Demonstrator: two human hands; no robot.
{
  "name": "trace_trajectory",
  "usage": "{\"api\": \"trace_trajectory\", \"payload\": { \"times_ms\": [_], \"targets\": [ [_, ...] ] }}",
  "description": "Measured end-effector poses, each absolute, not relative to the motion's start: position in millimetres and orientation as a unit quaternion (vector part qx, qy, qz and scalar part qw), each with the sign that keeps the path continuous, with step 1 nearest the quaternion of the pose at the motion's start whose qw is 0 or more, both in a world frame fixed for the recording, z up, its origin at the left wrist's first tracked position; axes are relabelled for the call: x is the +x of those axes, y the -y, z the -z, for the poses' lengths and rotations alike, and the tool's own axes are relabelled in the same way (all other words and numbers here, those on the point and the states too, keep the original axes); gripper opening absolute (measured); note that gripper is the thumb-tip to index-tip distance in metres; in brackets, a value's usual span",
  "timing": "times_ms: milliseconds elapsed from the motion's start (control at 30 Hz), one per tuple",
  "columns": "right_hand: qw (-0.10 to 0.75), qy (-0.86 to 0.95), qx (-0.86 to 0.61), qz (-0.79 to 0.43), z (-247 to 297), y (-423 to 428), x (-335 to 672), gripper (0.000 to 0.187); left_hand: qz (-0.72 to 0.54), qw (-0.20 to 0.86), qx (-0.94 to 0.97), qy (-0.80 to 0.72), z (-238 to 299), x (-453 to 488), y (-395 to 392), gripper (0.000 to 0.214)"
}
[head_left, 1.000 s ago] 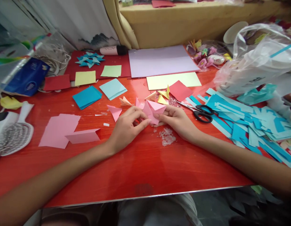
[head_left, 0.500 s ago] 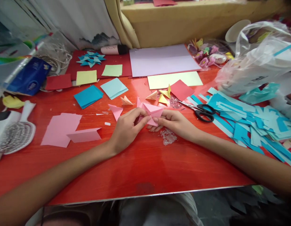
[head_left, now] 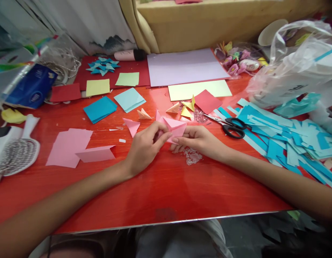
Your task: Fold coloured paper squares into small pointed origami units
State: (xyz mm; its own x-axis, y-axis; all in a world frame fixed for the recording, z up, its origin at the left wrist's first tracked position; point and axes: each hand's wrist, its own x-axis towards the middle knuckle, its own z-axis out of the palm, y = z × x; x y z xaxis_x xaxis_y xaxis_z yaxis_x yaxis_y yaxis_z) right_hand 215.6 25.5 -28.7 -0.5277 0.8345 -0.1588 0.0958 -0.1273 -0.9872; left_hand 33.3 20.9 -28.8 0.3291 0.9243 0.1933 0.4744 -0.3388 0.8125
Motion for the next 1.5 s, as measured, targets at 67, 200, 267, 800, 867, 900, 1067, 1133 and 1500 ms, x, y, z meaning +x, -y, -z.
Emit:
{"api": "trace_trajectory", "payload": {
  "times_ms": [67, 200, 267, 800, 867, 900, 1067, 1133, 1500],
  "targets": [
    [0.293, 0.589, -0.397, -0.640, 28.5, -25.8, 216.0, 0.022, -0.346, 0.371, 0.728, -0.461, 30.4, 33.4, -22.8, 0.012],
    [0.302, 0.584, -0.391, -0.645, 29.8, -27.3, 217.1, 0.022, -0.355, 0.444, 0.696, -0.438, 35.4, 33.0, -27.3, 0.017],
    [0.302, 0.583, -0.390, -0.646, 30.7, -27.8, 217.0, 0.022, -0.355, 0.462, 0.688, -0.432, 37.6, 32.6, -28.4, 0.017],
    [0.312, 0.554, -0.378, -0.672, 32.0, -28.0, 216.0, 0.022, -0.370, 0.472, 0.674, -0.431, 36.3, 32.7, -28.6, 0.012],
    [0.311, 0.555, -0.377, -0.673, 31.4, -28.5, 216.6, 0.020, -0.373, 0.472, 0.674, -0.428, 36.6, 32.9, -28.5, 0.012],
    [0.309, 0.554, -0.375, -0.676, 31.4, -29.0, 217.2, 0.020, -0.374, 0.472, 0.674, -0.428, 36.7, 33.0, -28.5, 0.012],
    [0.313, 0.523, -0.365, -0.704, 32.5, -33.1, 219.2, 0.021, -0.388, 0.470, 0.670, -0.424, 37.4, 33.4, -28.3, 0.012],
    [0.327, 0.512, -0.358, -0.709, 32.7, -34.5, 219.3, 0.021, -0.385, 0.473, 0.672, -0.421, 37.3, 33.4, -28.4, 0.011],
    [0.269, 0.511, -0.343, -0.741, 26.3, -43.2, 227.9, 0.016, -0.409, 0.540, 0.620, -0.396, 28.9, 31.9, -32.2, 0.037]
  ]
}}
